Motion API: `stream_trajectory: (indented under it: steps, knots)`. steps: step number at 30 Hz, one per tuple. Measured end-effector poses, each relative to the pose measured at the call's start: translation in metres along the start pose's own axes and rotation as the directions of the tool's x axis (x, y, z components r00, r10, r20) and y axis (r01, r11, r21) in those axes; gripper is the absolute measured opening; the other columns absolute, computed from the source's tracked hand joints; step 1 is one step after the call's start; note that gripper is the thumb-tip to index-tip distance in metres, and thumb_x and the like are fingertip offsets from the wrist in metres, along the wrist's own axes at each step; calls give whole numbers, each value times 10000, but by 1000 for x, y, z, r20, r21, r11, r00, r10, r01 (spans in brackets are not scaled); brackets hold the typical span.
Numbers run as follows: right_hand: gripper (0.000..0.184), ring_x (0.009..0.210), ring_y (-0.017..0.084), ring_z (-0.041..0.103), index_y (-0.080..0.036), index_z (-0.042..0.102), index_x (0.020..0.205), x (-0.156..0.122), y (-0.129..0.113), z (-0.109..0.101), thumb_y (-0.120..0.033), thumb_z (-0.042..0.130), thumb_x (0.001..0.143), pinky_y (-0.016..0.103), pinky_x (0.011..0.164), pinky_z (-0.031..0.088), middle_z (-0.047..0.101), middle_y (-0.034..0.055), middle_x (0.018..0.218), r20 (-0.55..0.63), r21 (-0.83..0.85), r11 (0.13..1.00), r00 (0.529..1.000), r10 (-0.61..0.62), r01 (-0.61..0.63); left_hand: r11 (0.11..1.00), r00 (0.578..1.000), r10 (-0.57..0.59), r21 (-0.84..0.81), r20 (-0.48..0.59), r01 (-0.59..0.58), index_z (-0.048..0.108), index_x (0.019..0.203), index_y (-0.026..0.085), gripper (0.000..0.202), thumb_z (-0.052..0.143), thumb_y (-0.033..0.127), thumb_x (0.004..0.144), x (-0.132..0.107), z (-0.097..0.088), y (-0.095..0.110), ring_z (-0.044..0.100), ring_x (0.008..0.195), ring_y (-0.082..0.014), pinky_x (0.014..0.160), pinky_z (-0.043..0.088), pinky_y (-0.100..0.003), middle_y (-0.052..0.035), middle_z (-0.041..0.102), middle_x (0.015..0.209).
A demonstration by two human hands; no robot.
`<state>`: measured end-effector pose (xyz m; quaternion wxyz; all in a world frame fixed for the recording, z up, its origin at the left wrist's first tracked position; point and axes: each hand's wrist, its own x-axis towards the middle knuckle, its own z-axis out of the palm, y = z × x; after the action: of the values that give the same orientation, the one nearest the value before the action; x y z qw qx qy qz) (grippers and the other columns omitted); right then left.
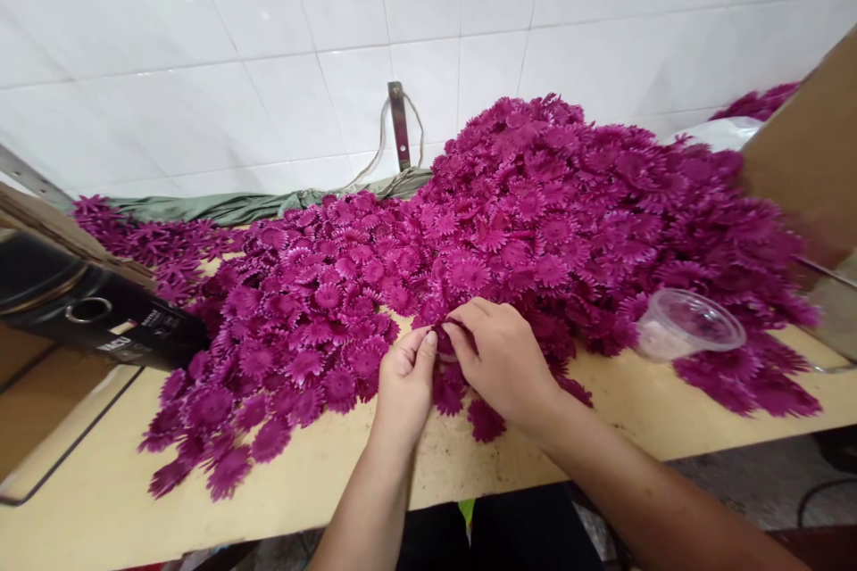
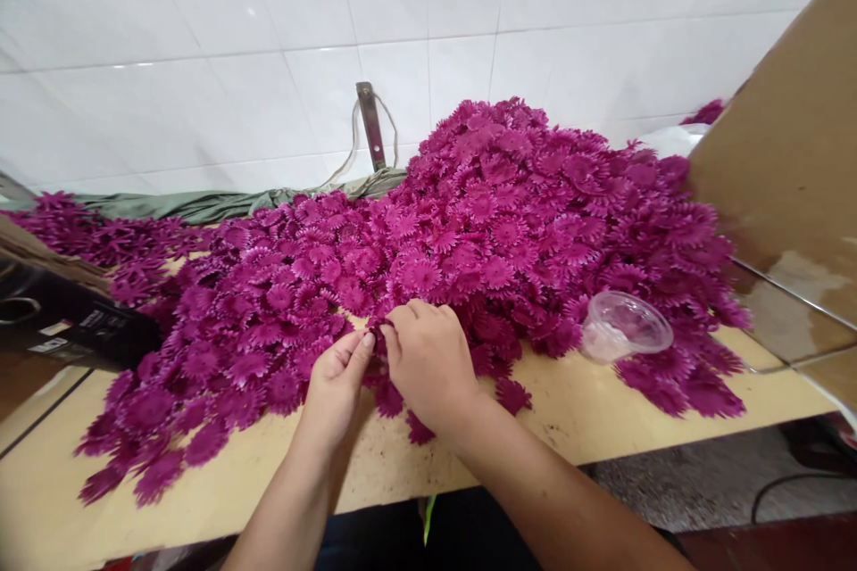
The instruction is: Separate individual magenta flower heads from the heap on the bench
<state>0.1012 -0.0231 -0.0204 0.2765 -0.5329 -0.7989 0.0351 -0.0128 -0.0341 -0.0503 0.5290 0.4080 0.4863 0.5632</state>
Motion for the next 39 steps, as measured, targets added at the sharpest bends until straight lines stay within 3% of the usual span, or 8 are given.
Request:
stream_trajectory:
  steps: [5,11,18,22,28,32,36,39]
  knots:
    - [215,596,159,515,-188,519,641,2,9,3,-227,439,837,281,586,351,582,32,640,6,105,989,995,100,-100,999,1000,1,49,-26,0,671,666,135,240,683,373,635,-2,0,1,549,615,-136,623,442,-240,-10,624,607]
    - [254,562,142,487,-203,447,560,4,6,4,-270,522,793,269,555,340,534,4,582,-45,177,979,993,110,-101,988,993,-114,-106,28,116,682,761,128,359,715,432,573,-3,0,-3,575,617,-137,574,447,-230,-29,656,670]
    - [100,699,151,584,-185,586,750,5,13,-4,-194,491,781,267,655,430,648,27,747,166,526,840,985,54,-135,980,992,-120,-166,-36,112,681,761,134,364,729,429,554,0,-3,-6,595,617,-145,615,473,-255,-32,673,667]
    - [130,579,135,540,-186,560,661,4,14,-7,-259,513,757,260,563,397,614,6,635,186,496,846,975,120,-199,987,998,-59,-150,-3,58,685,722,142,306,733,399,563,0,-1,-5,589,666,-141,685,464,-255,-24,672,684]
    - [271,465,95,387,-195,435,517,6,10,-6,-349,561,701,238,474,291,439,-45,478,177,459,846,961,211,-270,982,996,-72,-181,-56,61,664,645,151,282,721,419,580,-6,0,-2,551,590,-114,610,449,-228,7,626,602]
    - [289,461,84,333,-193,428,513,10,11,-7,-387,549,689,231,458,273,377,-56,471,274,592,733,939,208,-335,982,997,-43,-185,-68,29,668,675,145,313,726,434,569,-6,0,-4,578,633,-133,650,462,-247,-13,652,644]
    - [211,499,83,371,-171,507,599,11,13,-9,-358,521,696,230,500,325,428,-46,536,388,743,558,917,89,-369,981,998,-43,-192,-40,34,680,736,135,328,743,401,556,-2,-1,-2,607,662,-155,691,479,-277,-29,677,670]
    - [153,517,81,396,-163,528,642,10,13,-8,-311,555,670,228,519,339,462,-42,568,411,773,500,908,74,-391,970,997,-57,-241,-58,41,679,719,134,290,755,358,552,-1,-1,1,602,612,-141,640,482,-258,-11,663,608]
